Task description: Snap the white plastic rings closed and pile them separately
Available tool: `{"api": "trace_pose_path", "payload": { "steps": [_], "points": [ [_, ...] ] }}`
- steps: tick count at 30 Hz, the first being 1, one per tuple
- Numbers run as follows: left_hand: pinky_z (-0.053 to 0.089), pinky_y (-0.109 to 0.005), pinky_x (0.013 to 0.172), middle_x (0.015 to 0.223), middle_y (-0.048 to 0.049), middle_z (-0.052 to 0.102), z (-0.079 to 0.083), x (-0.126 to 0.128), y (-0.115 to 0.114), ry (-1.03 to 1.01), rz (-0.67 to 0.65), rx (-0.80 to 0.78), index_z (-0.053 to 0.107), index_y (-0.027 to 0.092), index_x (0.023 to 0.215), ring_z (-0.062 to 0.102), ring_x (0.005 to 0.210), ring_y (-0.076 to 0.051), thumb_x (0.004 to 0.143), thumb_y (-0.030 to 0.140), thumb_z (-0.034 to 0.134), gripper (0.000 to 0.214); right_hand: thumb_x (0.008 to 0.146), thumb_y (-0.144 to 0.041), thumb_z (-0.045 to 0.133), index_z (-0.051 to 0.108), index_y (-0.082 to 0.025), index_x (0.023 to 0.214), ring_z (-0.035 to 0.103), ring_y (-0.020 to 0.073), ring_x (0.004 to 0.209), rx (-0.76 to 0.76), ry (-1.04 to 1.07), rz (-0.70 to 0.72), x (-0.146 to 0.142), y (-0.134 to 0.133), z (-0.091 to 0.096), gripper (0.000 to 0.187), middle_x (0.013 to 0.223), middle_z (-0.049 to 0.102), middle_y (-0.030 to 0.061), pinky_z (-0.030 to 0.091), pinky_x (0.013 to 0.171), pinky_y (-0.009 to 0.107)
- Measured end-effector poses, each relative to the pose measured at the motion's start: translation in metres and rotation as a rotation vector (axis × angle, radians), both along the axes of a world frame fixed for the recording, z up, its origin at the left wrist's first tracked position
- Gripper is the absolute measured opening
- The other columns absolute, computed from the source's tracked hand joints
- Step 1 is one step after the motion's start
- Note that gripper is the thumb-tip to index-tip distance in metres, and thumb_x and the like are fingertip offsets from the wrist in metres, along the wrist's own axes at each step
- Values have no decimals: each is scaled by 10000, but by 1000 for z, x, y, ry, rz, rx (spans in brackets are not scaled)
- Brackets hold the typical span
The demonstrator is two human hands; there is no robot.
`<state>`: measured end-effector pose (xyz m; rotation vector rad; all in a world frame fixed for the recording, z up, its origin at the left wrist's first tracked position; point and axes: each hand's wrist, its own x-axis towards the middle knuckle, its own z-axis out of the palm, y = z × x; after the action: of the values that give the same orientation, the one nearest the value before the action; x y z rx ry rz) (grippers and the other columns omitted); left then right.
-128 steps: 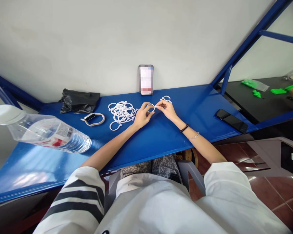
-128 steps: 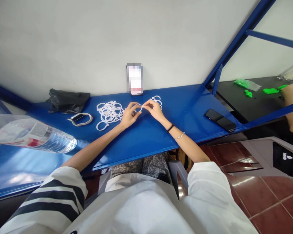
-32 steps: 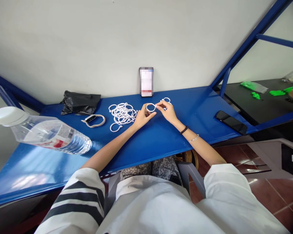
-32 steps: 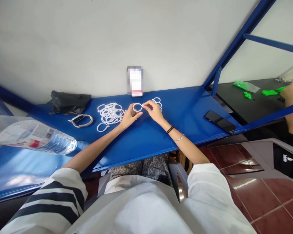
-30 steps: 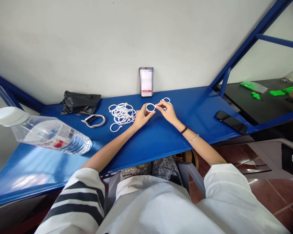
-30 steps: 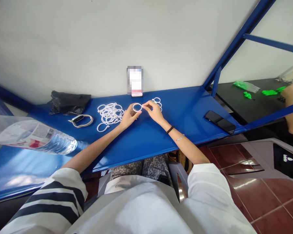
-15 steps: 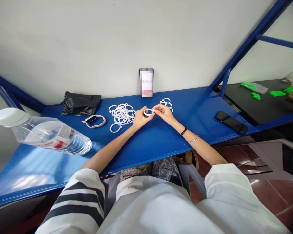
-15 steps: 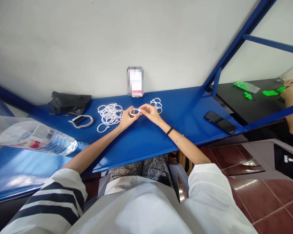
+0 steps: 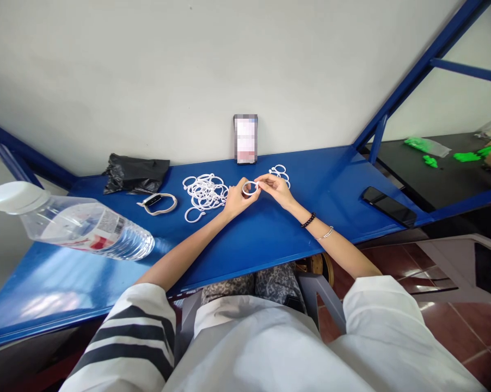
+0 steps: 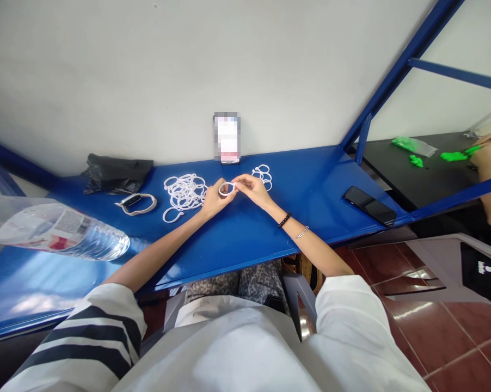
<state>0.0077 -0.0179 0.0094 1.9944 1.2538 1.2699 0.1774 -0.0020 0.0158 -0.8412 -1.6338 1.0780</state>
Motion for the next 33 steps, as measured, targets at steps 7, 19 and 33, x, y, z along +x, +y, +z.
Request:
{"api": "trace_pose_path", "payload": {
  "steps": [7,19,33],
  "points": [
    [346,-207,498,542,79,492,-3,0,2,18,-40,-60,547,207,1037,478,458,-94,799,418,643,333,784,-507,692,692,-208,937,682,187,890,-74,61,-37,2,2,-2,336,928,721,45,566,859,345],
    [432,-217,557,623,58,541,-9,-1,5,-55,-20,-35,487,219,1288,501,496,-93,822,307,634,497,702,-494,769,691,-198,916,672,198,944,-100,86,-65,3,7,-7,374,979,718,59,555,896,363],
    [475,-180,548,1105,-90,567,-11,-2,8,2,28,82,567,205,1253,601,923,-168,836,323,654,442,725,-514,746,700,-209,947,683,210,933,-4,30,2,2,6,-6,380,1002,726,61,559,863,365]
  ]
}}
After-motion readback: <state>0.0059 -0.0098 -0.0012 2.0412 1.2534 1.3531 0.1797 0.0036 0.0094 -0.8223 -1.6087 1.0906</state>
